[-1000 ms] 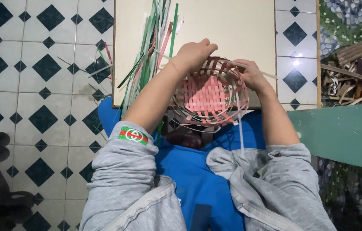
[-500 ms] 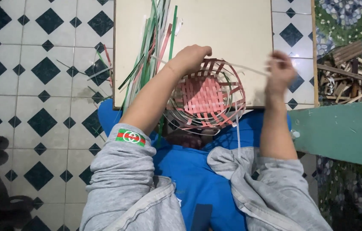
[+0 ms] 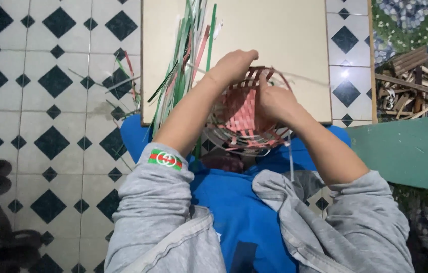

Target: Weaving a small basket using thin colored plastic strips.

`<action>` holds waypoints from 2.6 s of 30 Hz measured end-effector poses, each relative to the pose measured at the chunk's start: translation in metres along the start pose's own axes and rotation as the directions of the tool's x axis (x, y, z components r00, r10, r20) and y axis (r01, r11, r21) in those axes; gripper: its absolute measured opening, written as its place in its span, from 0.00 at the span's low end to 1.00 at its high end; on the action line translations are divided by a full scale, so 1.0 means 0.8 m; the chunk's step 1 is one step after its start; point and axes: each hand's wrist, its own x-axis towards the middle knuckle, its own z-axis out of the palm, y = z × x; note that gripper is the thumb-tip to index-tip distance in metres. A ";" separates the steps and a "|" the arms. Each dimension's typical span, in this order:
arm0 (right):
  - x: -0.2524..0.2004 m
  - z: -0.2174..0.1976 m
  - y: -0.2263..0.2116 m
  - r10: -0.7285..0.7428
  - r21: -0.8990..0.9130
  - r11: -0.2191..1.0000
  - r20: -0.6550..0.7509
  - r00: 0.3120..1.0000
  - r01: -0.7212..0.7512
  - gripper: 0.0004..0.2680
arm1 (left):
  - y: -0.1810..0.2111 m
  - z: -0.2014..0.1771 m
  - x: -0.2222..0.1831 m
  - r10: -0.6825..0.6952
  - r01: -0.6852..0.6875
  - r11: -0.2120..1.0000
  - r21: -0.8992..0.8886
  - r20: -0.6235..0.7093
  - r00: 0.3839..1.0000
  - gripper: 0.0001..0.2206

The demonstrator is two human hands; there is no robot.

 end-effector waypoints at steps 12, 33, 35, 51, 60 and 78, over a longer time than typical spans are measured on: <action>0.035 0.015 0.018 0.014 0.102 0.995 -0.059 0.998 -0.008 0.25 | -0.021 0.018 0.018 0.040 -0.040 0.999 0.002 -0.038 0.998 0.26; 0.006 0.000 0.020 -0.003 0.207 0.978 -0.072 0.997 0.018 0.23 | 0.008 -0.014 0.022 -0.209 0.246 0.917 -0.313 0.146 0.967 0.20; -0.033 -0.017 0.025 -0.029 0.407 0.911 -0.116 0.993 0.074 0.23 | 0.019 -0.022 0.012 -0.187 0.221 0.928 -0.298 0.140 0.972 0.19; 0.051 0.088 0.225 0.653 0.825 -0.076 -0.383 0.653 0.560 0.02 | 0.029 0.003 0.032 0.090 -0.078 0.936 0.343 -0.021 0.996 0.21; 0.008 -0.019 0.227 -0.076 0.070 0.821 -0.970 0.231 0.566 0.03 | 0.129 0.032 -0.107 -0.043 0.008 0.990 0.139 0.249 0.967 0.06; 0.079 -0.060 0.159 -0.055 0.182 0.979 -0.190 0.980 0.090 0.10 | 0.122 0.000 -0.069 0.229 -0.275 0.951 0.142 0.274 0.934 0.30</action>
